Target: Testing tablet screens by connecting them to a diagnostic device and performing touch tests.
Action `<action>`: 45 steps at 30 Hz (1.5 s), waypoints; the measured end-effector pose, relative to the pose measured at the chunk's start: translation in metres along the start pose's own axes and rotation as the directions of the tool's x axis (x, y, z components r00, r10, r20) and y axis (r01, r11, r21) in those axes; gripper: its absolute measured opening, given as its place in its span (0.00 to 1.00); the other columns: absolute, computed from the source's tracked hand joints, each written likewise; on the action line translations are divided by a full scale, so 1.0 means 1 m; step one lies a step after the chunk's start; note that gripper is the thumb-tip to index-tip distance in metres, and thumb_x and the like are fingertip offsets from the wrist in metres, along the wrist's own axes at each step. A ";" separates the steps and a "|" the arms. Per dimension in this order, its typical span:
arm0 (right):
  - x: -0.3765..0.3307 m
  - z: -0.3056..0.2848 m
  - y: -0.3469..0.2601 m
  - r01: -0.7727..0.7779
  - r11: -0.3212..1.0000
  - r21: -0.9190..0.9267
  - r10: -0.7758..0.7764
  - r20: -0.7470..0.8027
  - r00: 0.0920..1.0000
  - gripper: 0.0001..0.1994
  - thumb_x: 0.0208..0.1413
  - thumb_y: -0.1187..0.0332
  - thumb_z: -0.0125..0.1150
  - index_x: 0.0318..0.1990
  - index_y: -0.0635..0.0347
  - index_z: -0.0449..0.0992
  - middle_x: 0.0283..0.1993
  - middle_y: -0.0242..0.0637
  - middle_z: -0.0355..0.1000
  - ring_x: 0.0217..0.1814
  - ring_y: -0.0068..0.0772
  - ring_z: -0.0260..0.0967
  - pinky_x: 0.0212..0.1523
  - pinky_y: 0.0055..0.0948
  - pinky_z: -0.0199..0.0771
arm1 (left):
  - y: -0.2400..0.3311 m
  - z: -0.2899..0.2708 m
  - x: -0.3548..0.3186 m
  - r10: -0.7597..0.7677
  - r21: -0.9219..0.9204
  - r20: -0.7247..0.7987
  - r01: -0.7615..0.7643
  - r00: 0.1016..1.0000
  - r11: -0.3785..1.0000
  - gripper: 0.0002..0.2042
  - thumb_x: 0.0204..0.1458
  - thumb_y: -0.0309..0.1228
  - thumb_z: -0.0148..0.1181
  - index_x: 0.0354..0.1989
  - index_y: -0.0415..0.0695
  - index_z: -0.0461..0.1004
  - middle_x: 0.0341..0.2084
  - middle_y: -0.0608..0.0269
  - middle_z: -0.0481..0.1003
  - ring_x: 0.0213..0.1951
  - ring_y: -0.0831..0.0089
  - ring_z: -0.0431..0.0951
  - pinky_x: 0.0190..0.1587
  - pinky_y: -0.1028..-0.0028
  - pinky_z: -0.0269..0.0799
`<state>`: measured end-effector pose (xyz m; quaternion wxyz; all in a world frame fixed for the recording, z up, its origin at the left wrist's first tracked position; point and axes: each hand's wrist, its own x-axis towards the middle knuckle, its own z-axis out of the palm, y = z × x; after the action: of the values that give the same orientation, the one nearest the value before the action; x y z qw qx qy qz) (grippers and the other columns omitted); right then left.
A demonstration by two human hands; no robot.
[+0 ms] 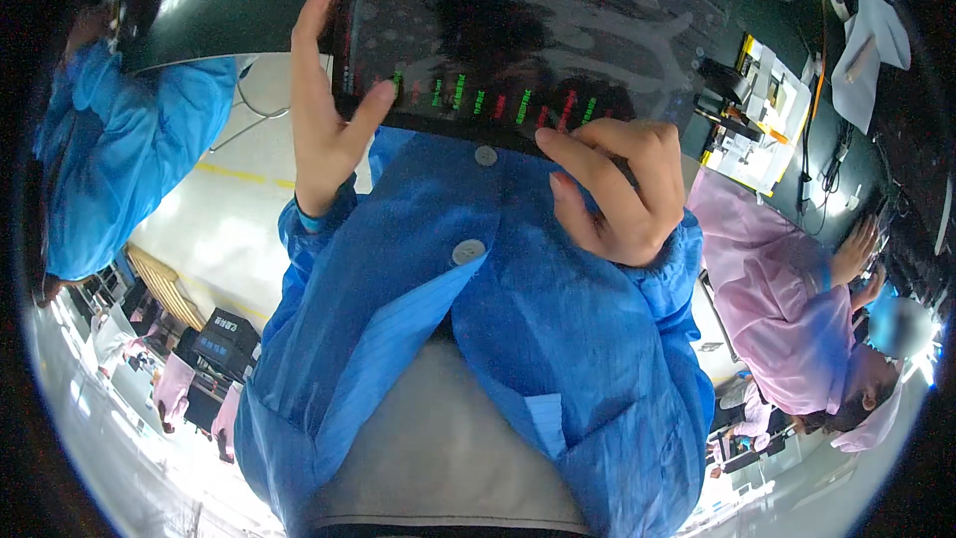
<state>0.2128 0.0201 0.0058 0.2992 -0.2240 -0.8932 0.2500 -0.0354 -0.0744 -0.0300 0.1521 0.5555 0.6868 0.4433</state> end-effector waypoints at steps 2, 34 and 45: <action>0.000 -0.002 0.000 0.013 1.000 -0.021 -0.013 0.001 1.000 0.17 0.30 0.74 0.63 0.35 0.59 0.80 0.30 0.36 0.69 0.29 0.34 0.63 0.30 0.30 0.63 | 0.000 -0.001 0.003 0.041 0.118 -0.008 -0.040 0.999 0.992 0.35 0.40 0.29 0.59 0.61 0.38 0.55 0.55 0.47 0.61 0.54 0.58 0.65 0.55 0.66 0.61; 0.026 -0.047 0.001 -0.360 0.810 -0.463 0.273 -0.246 0.930 0.09 0.35 0.78 0.65 0.27 0.55 0.75 0.36 0.32 0.73 0.43 0.35 0.70 0.53 0.39 0.63 | 0.032 -0.042 0.093 0.378 -0.452 0.267 -0.231 0.887 0.862 0.04 0.47 0.20 0.58 0.29 0.44 0.77 0.35 0.57 0.78 0.38 0.63 0.77 0.40 0.69 0.71; -0.015 0.008 0.022 -0.144 0.988 -0.055 0.117 -0.346 0.931 0.14 0.32 0.76 0.68 0.32 0.54 0.77 0.31 0.31 0.69 0.36 0.34 0.67 0.37 0.31 0.67 | -0.002 0.007 0.069 -0.430 -0.113 0.126 0.443 0.894 0.889 0.32 0.59 0.53 0.26 0.64 0.44 0.57 0.62 0.50 0.58 0.64 0.57 0.56 0.65 0.63 0.49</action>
<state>0.2240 0.0259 -0.0188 0.4230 -0.3346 -0.8202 0.1909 -0.0549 -0.0093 -0.0164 0.3196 0.3960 0.7533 0.4166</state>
